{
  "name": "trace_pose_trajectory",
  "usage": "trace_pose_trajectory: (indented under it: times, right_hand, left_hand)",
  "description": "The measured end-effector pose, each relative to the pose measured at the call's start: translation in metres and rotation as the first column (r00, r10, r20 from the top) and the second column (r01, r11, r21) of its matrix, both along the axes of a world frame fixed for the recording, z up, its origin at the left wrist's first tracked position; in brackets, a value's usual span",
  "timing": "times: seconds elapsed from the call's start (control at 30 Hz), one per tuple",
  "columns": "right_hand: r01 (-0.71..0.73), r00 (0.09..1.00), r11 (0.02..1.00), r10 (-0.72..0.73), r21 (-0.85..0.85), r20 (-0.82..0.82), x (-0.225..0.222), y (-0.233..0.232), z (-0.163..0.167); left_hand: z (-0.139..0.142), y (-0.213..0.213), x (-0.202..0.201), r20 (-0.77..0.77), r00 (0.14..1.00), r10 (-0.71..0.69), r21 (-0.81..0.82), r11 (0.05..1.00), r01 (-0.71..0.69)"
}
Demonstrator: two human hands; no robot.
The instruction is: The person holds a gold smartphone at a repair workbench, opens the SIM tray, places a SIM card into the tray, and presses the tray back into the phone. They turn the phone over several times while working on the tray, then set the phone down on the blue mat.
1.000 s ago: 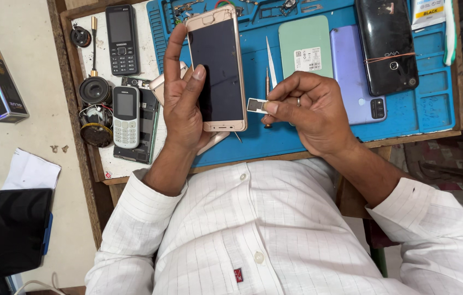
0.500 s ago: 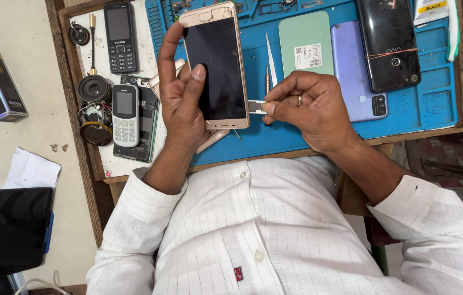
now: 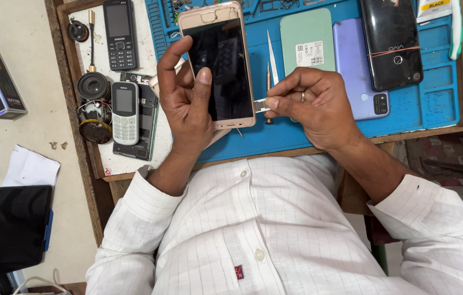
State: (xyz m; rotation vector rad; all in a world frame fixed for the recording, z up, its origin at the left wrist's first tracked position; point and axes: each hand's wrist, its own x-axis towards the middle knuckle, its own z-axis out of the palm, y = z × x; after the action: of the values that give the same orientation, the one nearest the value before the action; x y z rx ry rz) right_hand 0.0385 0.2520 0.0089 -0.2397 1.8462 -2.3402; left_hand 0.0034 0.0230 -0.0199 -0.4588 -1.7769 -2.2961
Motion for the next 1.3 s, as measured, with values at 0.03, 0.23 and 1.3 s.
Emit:
trace_pose_trajectory:
  times: [0.03, 0.23, 1.3]
  right_hand:
    - [0.000, 1.000, 1.000, 0.000, -0.011, 0.004, 0.000, -0.001, -0.001]
    - [-0.002, 0.999, 0.999, 0.000, 0.038, 0.047, 0.001, -0.004, -0.002]
    - [0.120, 0.905, 0.879, 0.094, 0.461, -0.414, 0.009, -0.011, 0.015]
  left_hand:
    - [0.000, 0.000, 0.000, 0.041, 0.998, 0.047, -0.030, 0.999, -0.046]
    - [-0.002, 0.000, -0.002, 0.024, 1.000, 0.017, 0.055, 0.998, -0.018]
    - [-0.007, -0.012, -0.011, 0.181, 0.967, -0.180, 0.178, 0.973, 0.148]
